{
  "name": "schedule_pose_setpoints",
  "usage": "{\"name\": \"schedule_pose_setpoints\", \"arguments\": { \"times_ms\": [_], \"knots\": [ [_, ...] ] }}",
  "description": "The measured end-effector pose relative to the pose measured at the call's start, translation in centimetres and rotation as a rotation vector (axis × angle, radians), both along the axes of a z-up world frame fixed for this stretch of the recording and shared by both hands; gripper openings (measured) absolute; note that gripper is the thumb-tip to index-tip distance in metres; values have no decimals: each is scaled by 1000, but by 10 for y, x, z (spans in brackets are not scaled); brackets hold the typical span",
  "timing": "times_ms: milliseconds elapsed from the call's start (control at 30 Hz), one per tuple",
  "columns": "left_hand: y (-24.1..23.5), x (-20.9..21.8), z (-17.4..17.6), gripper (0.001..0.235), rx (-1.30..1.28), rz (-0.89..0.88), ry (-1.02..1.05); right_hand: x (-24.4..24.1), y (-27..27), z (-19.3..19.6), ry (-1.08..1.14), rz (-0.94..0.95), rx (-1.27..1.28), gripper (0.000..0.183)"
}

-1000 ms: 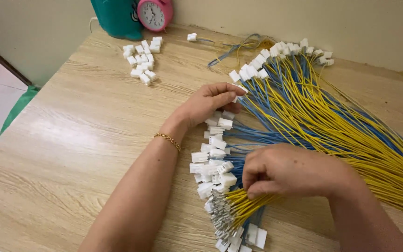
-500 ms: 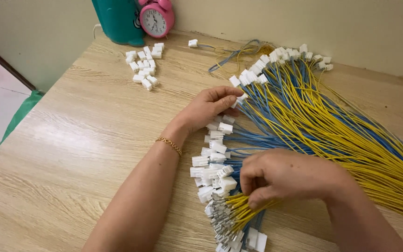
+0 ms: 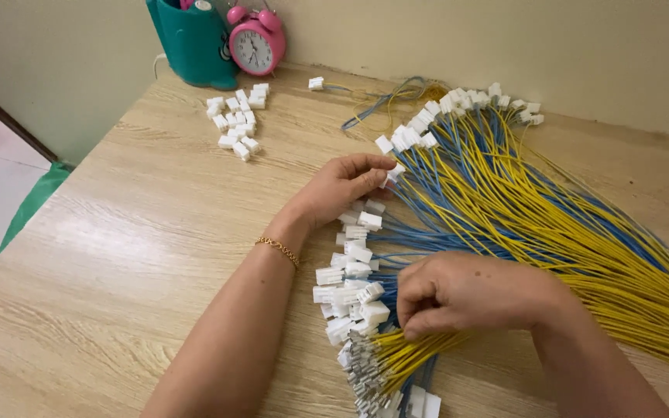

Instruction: Assembling plastic connector housings onto the ends of pre-crimped wires at a workbench.

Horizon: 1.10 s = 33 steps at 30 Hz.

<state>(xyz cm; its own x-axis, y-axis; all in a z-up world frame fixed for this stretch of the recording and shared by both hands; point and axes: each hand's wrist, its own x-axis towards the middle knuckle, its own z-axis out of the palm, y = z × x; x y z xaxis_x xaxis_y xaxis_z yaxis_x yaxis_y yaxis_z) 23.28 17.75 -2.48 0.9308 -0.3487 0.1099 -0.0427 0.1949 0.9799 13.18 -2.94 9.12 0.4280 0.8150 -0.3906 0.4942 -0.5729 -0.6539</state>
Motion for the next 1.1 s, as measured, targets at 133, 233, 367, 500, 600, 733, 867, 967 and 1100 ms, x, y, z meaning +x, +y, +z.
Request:
{"name": "schedule_pose_setpoints", "arguments": {
  "times_ms": [133,233,367,500,600,733,867,967,1100],
  "knots": [
    [-2,0,-1,34,-17,-8,-1,8,-7,12,-32,28,110,10],
    [-3,-4,3,29,-20,-6,-25,16,-14,11,-53,-238,210,13],
    [-2,-3,1,26,-43,-14,-3,44,-23,-26,5,-666,552,16],
    [-1,-7,3,26,-32,-7,18,53,-14,-33,-184,-800,612,18],
    [-2,-22,21,26,-33,2,41,56,-9,-43,-293,-863,499,16],
    [-1,-13,8,27,-22,2,36,61,-5,-52,-370,-889,460,14],
    [-1,-24,21,29,-60,12,79,58,0,-51,-372,-900,421,15],
    [-1,-29,27,29,-77,26,98,53,4,-46,-364,-894,405,14],
    [-1,-26,24,30,-107,28,94,53,5,-48,-352,-915,397,15]
  ]
}}
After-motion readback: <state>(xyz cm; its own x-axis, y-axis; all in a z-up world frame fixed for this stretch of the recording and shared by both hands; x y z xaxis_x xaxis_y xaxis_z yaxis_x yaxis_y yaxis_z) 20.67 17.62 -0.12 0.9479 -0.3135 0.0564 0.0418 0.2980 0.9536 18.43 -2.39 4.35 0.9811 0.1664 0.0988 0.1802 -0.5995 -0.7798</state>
